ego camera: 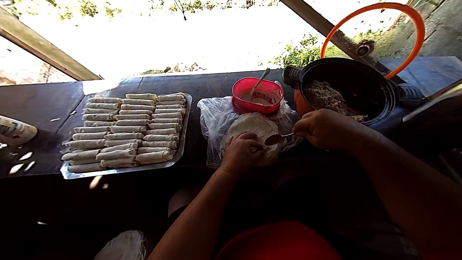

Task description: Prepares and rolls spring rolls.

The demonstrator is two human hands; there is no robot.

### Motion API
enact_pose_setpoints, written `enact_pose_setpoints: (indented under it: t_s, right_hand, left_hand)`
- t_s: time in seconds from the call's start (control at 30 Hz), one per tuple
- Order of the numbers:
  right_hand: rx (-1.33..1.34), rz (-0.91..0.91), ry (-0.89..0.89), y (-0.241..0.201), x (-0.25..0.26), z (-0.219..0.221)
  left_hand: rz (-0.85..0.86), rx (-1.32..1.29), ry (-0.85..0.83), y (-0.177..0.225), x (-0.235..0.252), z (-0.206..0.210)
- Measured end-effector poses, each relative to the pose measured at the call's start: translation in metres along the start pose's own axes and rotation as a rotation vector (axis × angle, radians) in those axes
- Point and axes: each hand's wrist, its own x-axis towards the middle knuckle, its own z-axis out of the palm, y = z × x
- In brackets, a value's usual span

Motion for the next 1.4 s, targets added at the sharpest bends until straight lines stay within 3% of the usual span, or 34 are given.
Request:
enact_pose_setpoints:
  t_s: [0.47,1.4]
  right_hand:
    - [-0.044,-0.216,0.109,0.004,0.004,0.016]
    - [-0.002,-0.268,0.131,0.009,0.004,0.017]
  left_hand:
    - [0.009,0.033,0.063,0.003,-0.001,0.002]
    - [0.012,0.049,0.079,0.000,-0.001,0.005]
